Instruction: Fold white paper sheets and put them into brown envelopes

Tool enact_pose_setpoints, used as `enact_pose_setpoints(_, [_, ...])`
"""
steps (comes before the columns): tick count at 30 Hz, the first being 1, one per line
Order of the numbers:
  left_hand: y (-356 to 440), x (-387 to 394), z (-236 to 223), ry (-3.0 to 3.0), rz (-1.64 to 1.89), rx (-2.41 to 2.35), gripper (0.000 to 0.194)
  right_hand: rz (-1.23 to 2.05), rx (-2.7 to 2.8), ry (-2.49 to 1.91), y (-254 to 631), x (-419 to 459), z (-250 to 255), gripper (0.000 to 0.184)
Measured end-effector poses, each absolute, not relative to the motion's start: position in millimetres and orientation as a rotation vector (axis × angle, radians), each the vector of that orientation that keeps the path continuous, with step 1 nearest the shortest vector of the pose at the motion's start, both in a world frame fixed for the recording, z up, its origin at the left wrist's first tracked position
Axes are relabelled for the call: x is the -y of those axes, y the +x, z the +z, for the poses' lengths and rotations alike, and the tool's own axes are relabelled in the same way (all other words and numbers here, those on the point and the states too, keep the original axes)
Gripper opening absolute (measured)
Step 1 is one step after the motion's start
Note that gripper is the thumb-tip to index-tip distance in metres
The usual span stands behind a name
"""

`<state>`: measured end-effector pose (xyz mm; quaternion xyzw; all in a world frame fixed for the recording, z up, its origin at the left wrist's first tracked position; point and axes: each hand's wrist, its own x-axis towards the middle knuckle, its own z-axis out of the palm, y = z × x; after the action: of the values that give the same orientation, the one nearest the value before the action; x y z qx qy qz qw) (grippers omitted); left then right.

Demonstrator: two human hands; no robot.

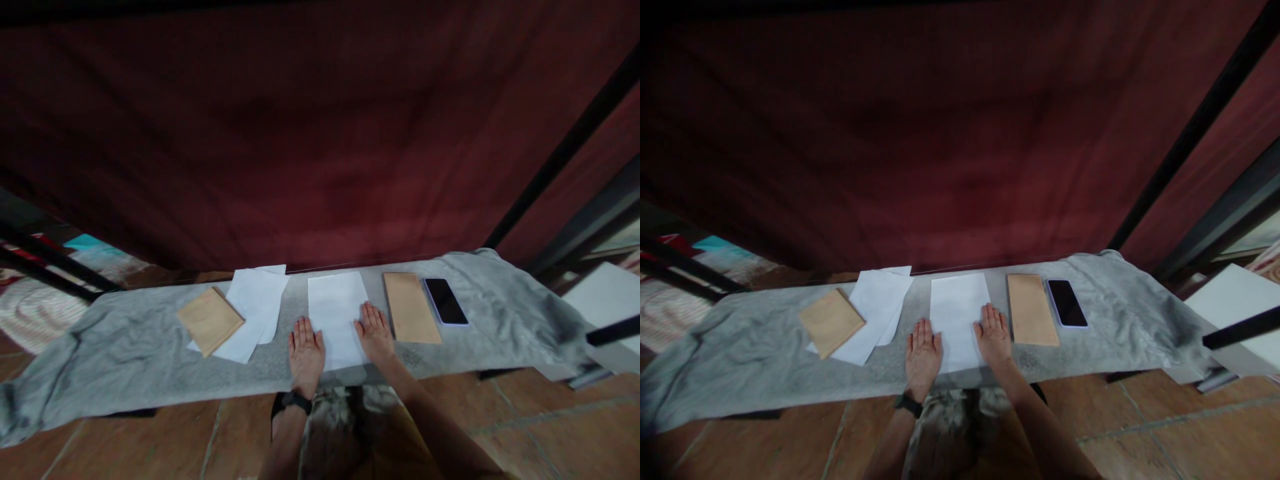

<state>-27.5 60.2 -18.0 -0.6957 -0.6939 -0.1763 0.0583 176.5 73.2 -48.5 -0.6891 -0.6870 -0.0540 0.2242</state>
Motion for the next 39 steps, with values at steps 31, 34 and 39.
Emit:
enact_pose_setpoints(31, [-10.4, 4.6, -14.9, -2.438, -0.480, 1.904, 0.056, -0.061, 2.173, -1.602, 175.9, 4.5, -28.3, 0.052])
enact_pose_setpoints(34, [-17.1, 8.6, -17.1, -2.390, -0.520, 1.913, 0.059, -0.104, 2.162, -1.637, 181.9, 7.5, -31.8, 0.053])
enact_pose_setpoints(39, [-28.4, 12.7, -22.4, -2.311, -0.628, 1.870, 0.063, -0.196, 2.151, -1.663, 192.6, 11.3, -39.1, 0.055])
